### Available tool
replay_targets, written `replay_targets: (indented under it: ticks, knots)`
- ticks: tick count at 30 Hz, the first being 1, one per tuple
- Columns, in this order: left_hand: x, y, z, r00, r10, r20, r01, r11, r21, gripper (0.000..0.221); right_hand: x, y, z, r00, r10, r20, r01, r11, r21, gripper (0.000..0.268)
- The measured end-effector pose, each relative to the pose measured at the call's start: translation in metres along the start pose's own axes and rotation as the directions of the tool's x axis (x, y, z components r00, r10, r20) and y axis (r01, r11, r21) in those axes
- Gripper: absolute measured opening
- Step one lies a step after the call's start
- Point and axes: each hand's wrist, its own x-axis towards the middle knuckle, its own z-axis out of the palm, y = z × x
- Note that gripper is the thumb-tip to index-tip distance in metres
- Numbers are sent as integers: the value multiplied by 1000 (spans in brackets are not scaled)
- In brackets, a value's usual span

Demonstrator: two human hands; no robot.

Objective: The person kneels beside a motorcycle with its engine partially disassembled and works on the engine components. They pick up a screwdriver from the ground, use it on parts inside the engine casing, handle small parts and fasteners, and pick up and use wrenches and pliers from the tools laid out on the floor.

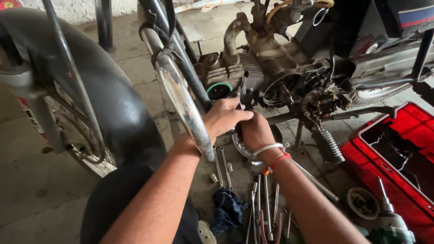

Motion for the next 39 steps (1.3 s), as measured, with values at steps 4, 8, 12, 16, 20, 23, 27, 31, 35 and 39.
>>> replay_targets:
  ticks: [4,8,12,16,20,23,27,31,35,39]
  knots:
    - [18,-23,-1,995,97,2,-97,995,11,91,32,56,15,945,-313,89,309,779,-545,12]
    - [17,-20,1,997,64,-34,-64,998,-21,87,15,21,9,912,-411,-6,323,725,-608,12]
    - [5,-3,1,997,37,-64,-41,997,-72,81,37,49,18,958,-288,5,231,758,-610,17]
    - [-16,12,0,999,-28,-41,23,994,-108,79,26,2,6,963,-263,56,227,686,-691,21]
    - [-13,15,7,956,-294,-24,293,956,-28,107,41,28,10,986,-155,55,156,776,-611,24]
    - [-8,13,8,933,-359,-20,360,932,40,120,46,37,16,950,-231,209,297,477,-827,25]
    - [5,-6,7,969,-246,-32,248,960,128,123,34,1,9,912,-273,307,384,301,-873,31]
    - [11,-17,6,983,-183,-34,186,977,107,124,31,-6,8,922,-230,312,378,352,-856,35]
    - [10,-10,5,980,-197,-37,199,979,51,115,25,-21,6,927,-234,295,367,390,-845,37]
    - [4,-6,7,985,-168,-31,169,985,39,104,26,16,23,924,-323,206,349,492,-798,34]
